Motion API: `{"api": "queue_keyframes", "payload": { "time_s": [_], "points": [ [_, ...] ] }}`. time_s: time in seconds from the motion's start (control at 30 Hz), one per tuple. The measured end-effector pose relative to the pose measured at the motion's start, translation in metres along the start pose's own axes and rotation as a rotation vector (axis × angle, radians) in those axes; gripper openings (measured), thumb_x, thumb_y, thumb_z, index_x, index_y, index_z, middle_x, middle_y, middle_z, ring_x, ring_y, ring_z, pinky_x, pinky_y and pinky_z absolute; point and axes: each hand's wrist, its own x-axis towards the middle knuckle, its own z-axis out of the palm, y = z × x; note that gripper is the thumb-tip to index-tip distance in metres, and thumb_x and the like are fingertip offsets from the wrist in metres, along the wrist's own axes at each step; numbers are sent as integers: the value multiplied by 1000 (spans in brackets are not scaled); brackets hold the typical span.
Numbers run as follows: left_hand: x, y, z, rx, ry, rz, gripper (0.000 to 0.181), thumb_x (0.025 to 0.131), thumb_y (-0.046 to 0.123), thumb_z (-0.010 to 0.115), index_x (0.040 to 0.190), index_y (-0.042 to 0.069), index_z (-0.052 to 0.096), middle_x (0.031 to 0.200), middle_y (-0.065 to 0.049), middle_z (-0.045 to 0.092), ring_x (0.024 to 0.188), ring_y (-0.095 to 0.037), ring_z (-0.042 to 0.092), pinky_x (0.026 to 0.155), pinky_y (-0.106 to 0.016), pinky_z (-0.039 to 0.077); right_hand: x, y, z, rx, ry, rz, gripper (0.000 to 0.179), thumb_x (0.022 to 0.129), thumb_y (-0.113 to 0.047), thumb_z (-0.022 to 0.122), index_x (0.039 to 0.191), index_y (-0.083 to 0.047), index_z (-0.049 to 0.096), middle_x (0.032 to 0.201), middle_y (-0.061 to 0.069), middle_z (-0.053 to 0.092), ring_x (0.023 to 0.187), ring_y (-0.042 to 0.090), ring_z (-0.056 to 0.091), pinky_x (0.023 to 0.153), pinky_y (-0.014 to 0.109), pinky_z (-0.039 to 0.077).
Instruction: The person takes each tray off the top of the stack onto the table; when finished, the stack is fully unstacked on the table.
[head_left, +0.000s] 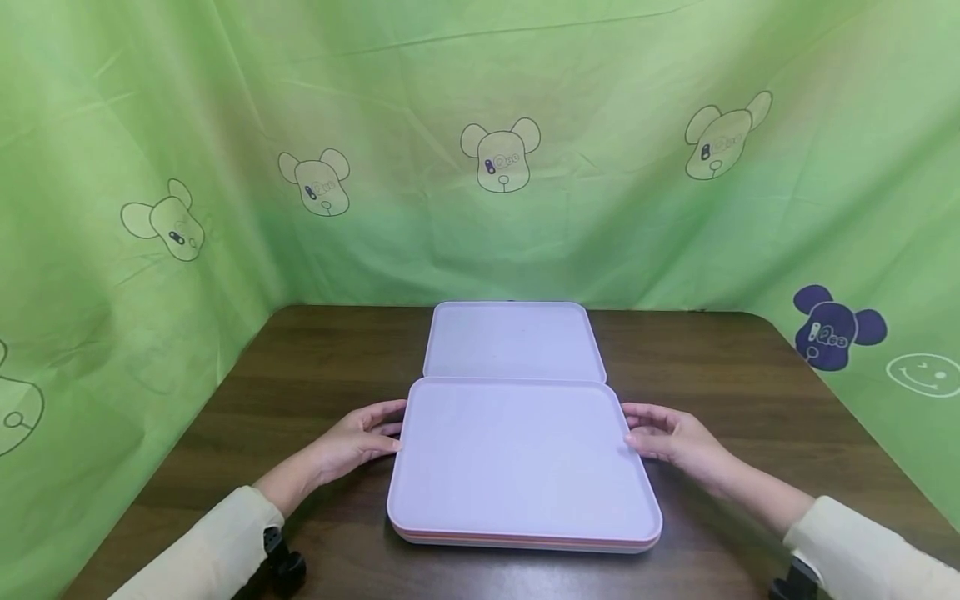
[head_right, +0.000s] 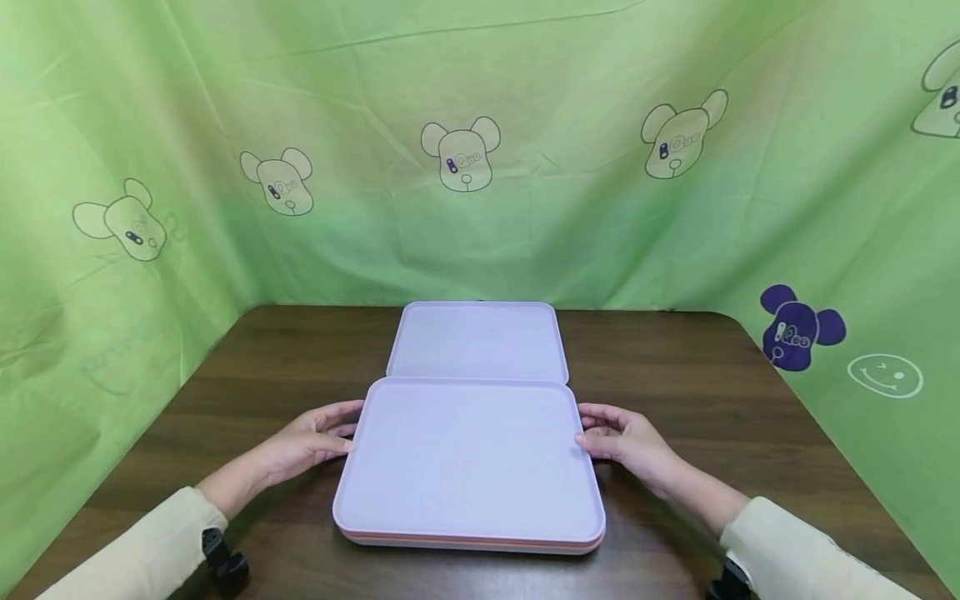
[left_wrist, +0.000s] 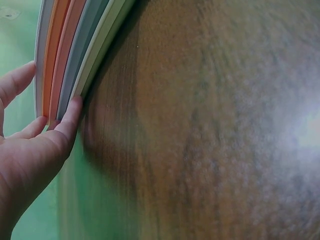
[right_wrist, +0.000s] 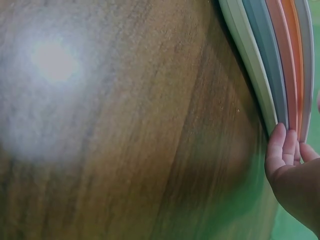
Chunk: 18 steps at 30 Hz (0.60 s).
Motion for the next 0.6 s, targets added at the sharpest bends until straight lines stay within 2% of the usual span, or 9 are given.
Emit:
{"api": "queue_keyframes", "payload": {
  "time_s": [0.33,0.6],
  "points": [
    [1,-1,-1,-11,-12,2,77,90,3,67,150,-7,21,151,-29,27,137,-40,33,101,-37,42,-2,0,5,-94,52,0,65,86,-8,73,136,18,40,126,27,56,94,6,60,78,24,52],
    [1,-1,-1,-7,-8,5,77,89,3,68,150,-8,21,151,-29,26,137,-40,32,101,-37,43,-4,-2,7,-198,71,-24,66,83,-12,76,135,13,46,118,21,62,96,10,58,77,23,51]
  ]
}}
